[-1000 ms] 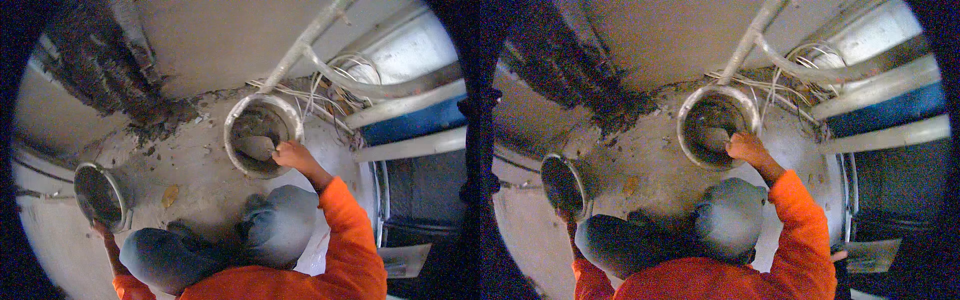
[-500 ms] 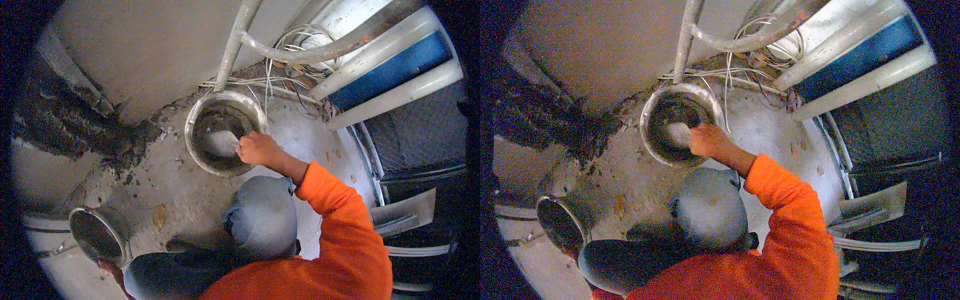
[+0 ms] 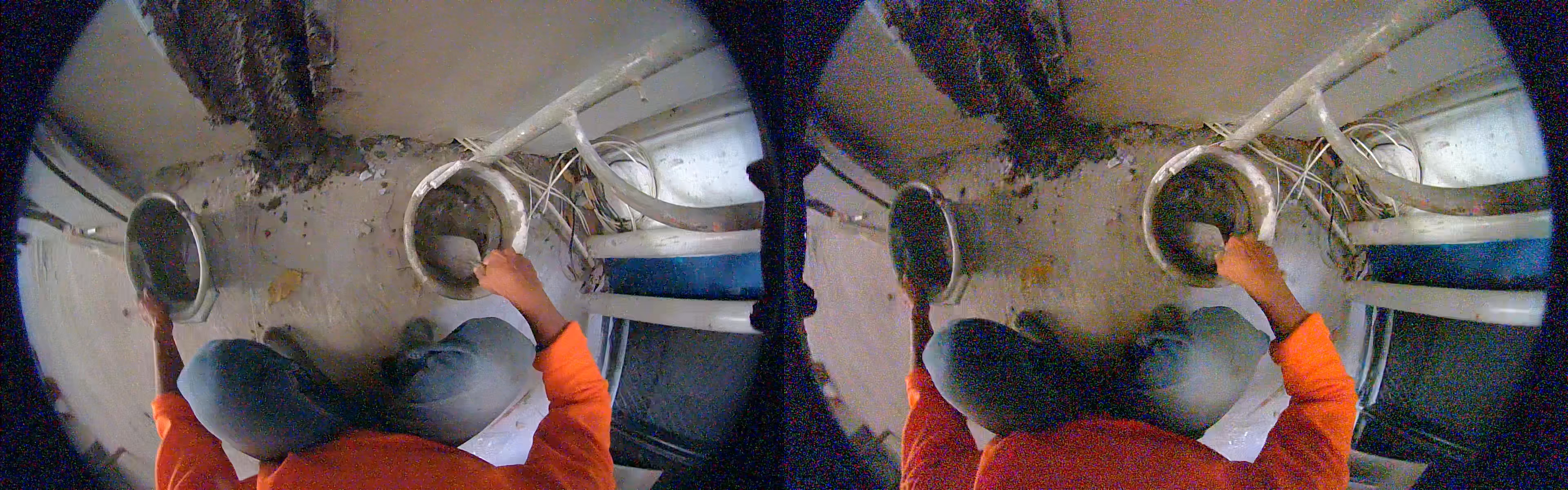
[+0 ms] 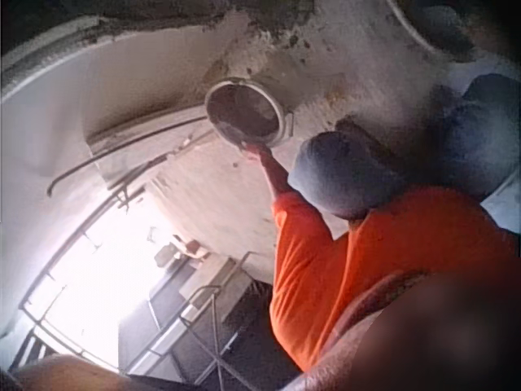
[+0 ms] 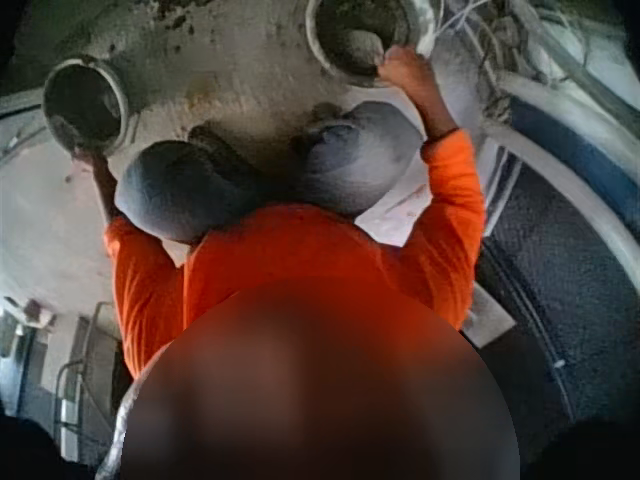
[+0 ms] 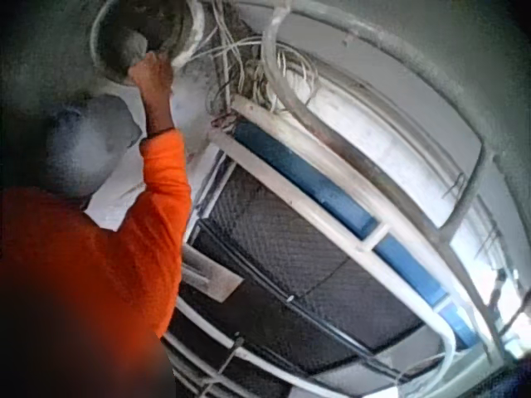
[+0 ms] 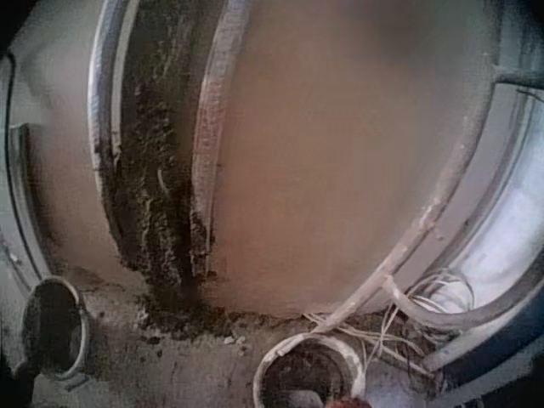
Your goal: The person scoops cement from a bucket with a trowel and applies it to a vertical wall section, smoothing the surface repeatedly. The person remains seated on the floor throughout the task.
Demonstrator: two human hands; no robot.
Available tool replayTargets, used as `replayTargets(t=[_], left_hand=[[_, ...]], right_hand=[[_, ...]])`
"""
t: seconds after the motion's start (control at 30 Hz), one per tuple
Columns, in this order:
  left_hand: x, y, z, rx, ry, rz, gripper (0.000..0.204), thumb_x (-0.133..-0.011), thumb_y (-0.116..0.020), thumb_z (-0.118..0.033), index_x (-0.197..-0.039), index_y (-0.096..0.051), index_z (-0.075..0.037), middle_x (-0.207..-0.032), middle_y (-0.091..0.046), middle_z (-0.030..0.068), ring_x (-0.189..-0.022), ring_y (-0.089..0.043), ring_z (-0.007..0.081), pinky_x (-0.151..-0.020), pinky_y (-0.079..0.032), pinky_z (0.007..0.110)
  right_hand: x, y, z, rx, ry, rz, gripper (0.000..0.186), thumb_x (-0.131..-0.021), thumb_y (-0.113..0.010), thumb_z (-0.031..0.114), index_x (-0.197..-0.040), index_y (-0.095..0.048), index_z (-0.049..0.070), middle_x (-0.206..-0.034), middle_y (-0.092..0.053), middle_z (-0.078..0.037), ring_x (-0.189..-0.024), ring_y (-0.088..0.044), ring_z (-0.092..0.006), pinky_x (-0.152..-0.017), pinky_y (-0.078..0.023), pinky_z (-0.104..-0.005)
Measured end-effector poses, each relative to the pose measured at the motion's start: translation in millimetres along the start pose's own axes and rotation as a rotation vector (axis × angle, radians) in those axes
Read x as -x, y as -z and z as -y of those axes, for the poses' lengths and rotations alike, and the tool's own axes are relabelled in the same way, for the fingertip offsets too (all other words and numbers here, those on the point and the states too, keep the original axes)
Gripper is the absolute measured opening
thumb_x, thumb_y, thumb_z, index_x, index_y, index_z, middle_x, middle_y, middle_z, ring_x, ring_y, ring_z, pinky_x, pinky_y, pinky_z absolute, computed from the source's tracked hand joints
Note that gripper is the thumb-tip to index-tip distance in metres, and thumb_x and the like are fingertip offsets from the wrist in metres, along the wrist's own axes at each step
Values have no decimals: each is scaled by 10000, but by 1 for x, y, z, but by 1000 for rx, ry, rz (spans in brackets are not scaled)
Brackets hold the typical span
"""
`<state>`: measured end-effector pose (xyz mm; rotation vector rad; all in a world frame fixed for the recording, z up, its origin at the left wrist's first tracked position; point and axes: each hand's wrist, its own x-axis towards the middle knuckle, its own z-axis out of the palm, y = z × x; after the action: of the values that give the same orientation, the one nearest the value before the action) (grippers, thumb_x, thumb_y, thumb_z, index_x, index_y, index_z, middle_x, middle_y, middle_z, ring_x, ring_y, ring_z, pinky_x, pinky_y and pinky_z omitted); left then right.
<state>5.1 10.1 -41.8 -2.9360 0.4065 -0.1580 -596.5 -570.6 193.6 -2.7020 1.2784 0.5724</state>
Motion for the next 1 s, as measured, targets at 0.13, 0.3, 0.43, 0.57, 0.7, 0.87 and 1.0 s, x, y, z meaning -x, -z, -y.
replayTargets(t=[0.13,0.3,0.43,0.57,0.7,0.87,1.0], left_hand=[[0,0,-1,695,529,34,432,-976,-538,-367,-1271,-569,-53,-1172,-638,227,-1046,-636,398,-870,-516,503],[0,9,-13,105,261,142,502,-994,-487,-434,-1195,-580,16,-1145,-640,247,-1051,-616,429,-886,-494,507],[2,9,-18,552,426,-13,505,-985,-500,-419,-1138,-588,54,-1069,-647,273,-1027,-619,445,-853,-488,522],[6,14,-25,699,548,-70,540,-960,-513,-448,-1108,-603,63,-1057,-651,276,-1013,-619,451,-842,-483,520],[11,28,-33,718,558,-29,500,-938,-529,-416,-1085,-606,55,-1099,-656,279,-1010,-622,456,-842,-477,525],[20,47,-49,668,475,-137,463,-923,-519,-366,-1190,-548,11,-1024,-672,282,-1013,-615,515,-885,-468,575],[27,62,-60,734,640,-106,436,-910,-517,-326,-1196,-532,2,-1036,-662,314,-999,-624,514,-899,-472,568]], right_hand=[[-8,6,-5,108,-143,69,331,-887,-596,349,-923,-726,47,-981,-696,-241,-921,-692,-396,-847,-544,-508],[-11,-1,0,77,-40,137,387,-907,-586,375,-824,-722,23,-900,-698,-240,-867,-693,-422,-824,-552,-513],[-8,-6,-22,-104,147,101,413,-903,-602,417,-801,-726,36,-794,-700,-221,-800,-698,-413,-780,-549,-518],[0,-17,-55,-503,69,357,434,-919,-642,452,-805,-712,38,-705,-682,-154,-646,-683,-300,-647,-549,-431],[16,-36,-73,-767,54,307,291,-941,-656,333,-869,-706,55,-700,-681,-84,-593,-651,-276,-578,-512,-422],[18,-38,-60,-409,333,-92,261,-915,-597,242,-822,-673,10,-693,-653,-158,-609,-637,-297,-625,-487,-413],[12,-2,-28,-407,313,-79,257,-896,-663,280,-858,-692,28,-748,-671,-170,-683,-648,-359,-667,-502,-432]])
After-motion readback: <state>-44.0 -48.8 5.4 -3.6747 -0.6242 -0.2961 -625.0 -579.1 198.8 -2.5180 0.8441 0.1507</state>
